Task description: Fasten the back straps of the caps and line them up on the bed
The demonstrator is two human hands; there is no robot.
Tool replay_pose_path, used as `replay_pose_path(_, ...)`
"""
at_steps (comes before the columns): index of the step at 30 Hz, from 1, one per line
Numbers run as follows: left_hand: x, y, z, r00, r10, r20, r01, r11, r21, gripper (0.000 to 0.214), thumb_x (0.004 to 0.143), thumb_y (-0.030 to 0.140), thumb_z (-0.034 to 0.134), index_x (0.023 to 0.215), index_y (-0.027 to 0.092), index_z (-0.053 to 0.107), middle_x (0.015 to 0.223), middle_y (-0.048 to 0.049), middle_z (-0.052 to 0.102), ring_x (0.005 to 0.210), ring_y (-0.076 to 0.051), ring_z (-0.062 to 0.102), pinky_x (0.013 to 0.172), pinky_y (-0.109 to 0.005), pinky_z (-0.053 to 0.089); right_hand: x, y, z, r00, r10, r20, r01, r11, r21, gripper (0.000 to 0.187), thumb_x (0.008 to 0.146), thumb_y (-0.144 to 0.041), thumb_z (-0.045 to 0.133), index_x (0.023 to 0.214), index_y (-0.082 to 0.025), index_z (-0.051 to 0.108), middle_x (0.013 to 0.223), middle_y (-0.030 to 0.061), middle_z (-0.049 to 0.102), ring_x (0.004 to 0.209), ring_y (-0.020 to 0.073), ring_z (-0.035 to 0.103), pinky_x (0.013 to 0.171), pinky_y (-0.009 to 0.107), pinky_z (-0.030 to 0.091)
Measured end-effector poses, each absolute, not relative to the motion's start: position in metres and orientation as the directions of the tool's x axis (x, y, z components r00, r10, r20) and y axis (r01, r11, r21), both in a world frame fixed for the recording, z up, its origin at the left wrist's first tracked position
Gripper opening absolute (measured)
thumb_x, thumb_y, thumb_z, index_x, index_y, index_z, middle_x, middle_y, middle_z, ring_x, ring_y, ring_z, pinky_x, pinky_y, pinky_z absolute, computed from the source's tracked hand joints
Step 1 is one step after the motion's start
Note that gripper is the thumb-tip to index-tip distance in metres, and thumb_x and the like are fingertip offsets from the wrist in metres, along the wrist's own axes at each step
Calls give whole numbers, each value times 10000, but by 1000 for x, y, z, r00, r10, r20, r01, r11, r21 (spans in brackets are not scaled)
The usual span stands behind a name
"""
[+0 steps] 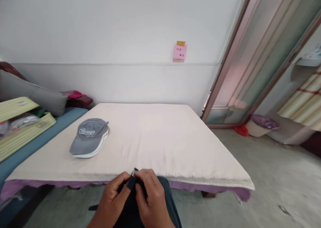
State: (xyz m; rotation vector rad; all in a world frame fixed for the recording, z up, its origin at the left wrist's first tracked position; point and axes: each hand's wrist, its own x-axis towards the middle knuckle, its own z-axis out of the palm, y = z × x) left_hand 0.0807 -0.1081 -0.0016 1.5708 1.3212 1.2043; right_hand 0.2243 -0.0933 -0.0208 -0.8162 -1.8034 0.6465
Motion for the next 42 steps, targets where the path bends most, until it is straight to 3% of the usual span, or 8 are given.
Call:
replay_pose_path(7, 85, -117, 15, 37, 964, 262, 224, -264, 938, 132, 837, 296, 557, 760, 210, 622, 688, 7, 549, 649, -155, 493, 629, -228, 398, 230, -101, 1, -140, 782, 608, 195, 623, -757, 267, 870, -79, 452, 1060, -239, 551, 953, 75, 603, 888, 200, 576, 782, 342, 485)
replay_pose_path(16, 87, -112, 8, 128, 954, 269, 301, -296, 906, 118, 867, 221, 520, 757, 219, 563, 716, 9, 548, 650, -145, 481, 634, -227, 381, 237, -105, -3, -174, 790, 588, 256, 613, -748, 315, 849, -62, 471, 1105, -236, 531, 994, 78, 602, 955, 210, 565, 832, 361, 481)
replay_pose_path(33, 94, -117, -1, 95, 927, 362, 378, -370, 849, 155, 843, 201, 533, 851, 263, 675, 782, -33, 650, 747, -207, 602, 711, -272, 441, 236, -101, -16, -160, 733, 661, 360, 667, -652, 328, 832, -17, 453, 1072, -227, 528, 955, 65, 631, 898, 194, 592, 802, 343, 494)
replay_pose_path(42, 91, -120, -1, 104, 945, 310, 332, -327, 885, 185, 855, 212, 529, 937, 261, 687, 824, -37, 652, 788, -213, 592, 742, -279, 434, 237, -101, -14, -61, 805, 590, 333, 573, -749, 207, 865, -75, 463, 981, -212, 566, 839, 39, 625, 752, 160, 604, 685, 273, 470)
